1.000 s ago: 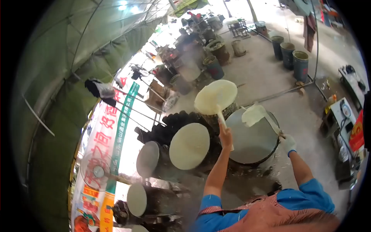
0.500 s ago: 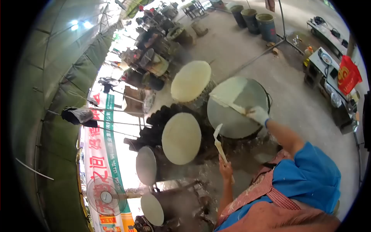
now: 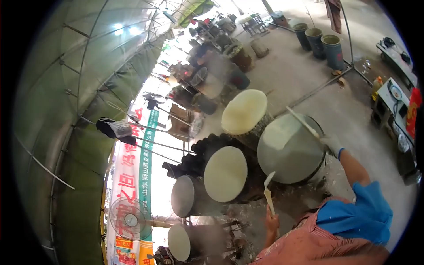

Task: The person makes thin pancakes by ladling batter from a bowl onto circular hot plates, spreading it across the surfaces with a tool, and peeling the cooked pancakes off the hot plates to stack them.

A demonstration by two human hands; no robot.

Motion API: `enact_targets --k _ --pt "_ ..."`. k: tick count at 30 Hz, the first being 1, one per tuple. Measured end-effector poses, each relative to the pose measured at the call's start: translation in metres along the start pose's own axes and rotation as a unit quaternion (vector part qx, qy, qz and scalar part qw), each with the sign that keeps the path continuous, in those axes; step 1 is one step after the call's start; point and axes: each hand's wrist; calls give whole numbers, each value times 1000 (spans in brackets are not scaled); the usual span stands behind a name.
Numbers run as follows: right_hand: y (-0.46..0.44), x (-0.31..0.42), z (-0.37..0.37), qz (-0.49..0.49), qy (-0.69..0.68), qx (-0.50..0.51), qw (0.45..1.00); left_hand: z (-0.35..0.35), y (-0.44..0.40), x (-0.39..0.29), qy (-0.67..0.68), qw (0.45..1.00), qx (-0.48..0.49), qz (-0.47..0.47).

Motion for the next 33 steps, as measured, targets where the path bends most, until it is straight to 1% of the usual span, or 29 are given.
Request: enact_targets --k 2,4,5,6,7,8,9,10,12,13,14,16,17,18,20,22,23,24,25,26,29,30,32,33 --pt "-16 -27 -28 61 130 27 989 -4 7 -15 26 997 16 67" --pt "-27 -42 -55 11 92 69 993 -7 8 -19 105 986 11 131" --pt "-32 -39 -42 40 101 118 987 -7 13 -19 143 976 7 167" --pt "-39 -33 -24 66 110 168 977 -9 23 -16 103 989 -11 103" --pt "-6 14 -11 -58 104 133 984 -10 31 -13 60 997 -30 38" --pt "-7 33 6 -68 116 99 986 -9 30 -19 50 997 -43 42" --pt "-31 34 10 -56 57 68 995 -9 30 -25 41 997 -56 46" --pt "-52 26 9 -51 -3 35 998 -7 37 -45 68 988 -59 128" --pt "-85 -7 -9 -58 87 83 991 -7 47 -56 98 965 -71 233" --pt "-93 -19 -18 -59 131 106 984 -9 48 -53 102 959 -79 252" --pt "-76 -16 -17 -60 149 152 975 -11 52 -48 102 955 -88 263" --pt "-42 18 -4 -127 116 174 969 -14 70 -29 94 952 -104 271" --pt "-42 33 9 -112 111 191 969 -14 77 -15 85 955 -105 265" --pt "-43 52 21 -83 148 159 973 -12 77 3 110 947 -108 282" --pt "-114 37 23 -85 123 75 986 -7 88 52 159 924 -109 330" --pt "-99 46 3 -87 173 136 972 -15 108 89 215 888 -116 390" --pt "-95 48 -10 -88 198 173 961 -16 114 82 222 881 -126 398" --pt "-87 42 -11 -118 194 199 953 -16 120 74 228 874 -137 406" --pt "-78 38 -4 -127 213 232 941 -18 105 20 218 881 -153 391" --pt "-72 40 7 -133 234 265 926 -19 94 -14 210 887 -170 374" --pt "-76 74 22 -100 238 217 941 -23 89 -38 150 877 -198 412" --pt "-108 67 21 -78 154 244 954 -24 92 -33 169 879 -204 397" --pt "-156 56 -4 -31 162 135 977 -26 105 -18 203 881 -208 373" --pt "-154 50 -7 -45 198 185 962 -27 104 -29 191 882 -207 377"
Point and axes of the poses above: each hand's wrist, its own y-axis away from the middle knuckle, its own z-axis out of the back of the hand, x = y × z, and after that the axes turned 9 degrees about -z, right-handed
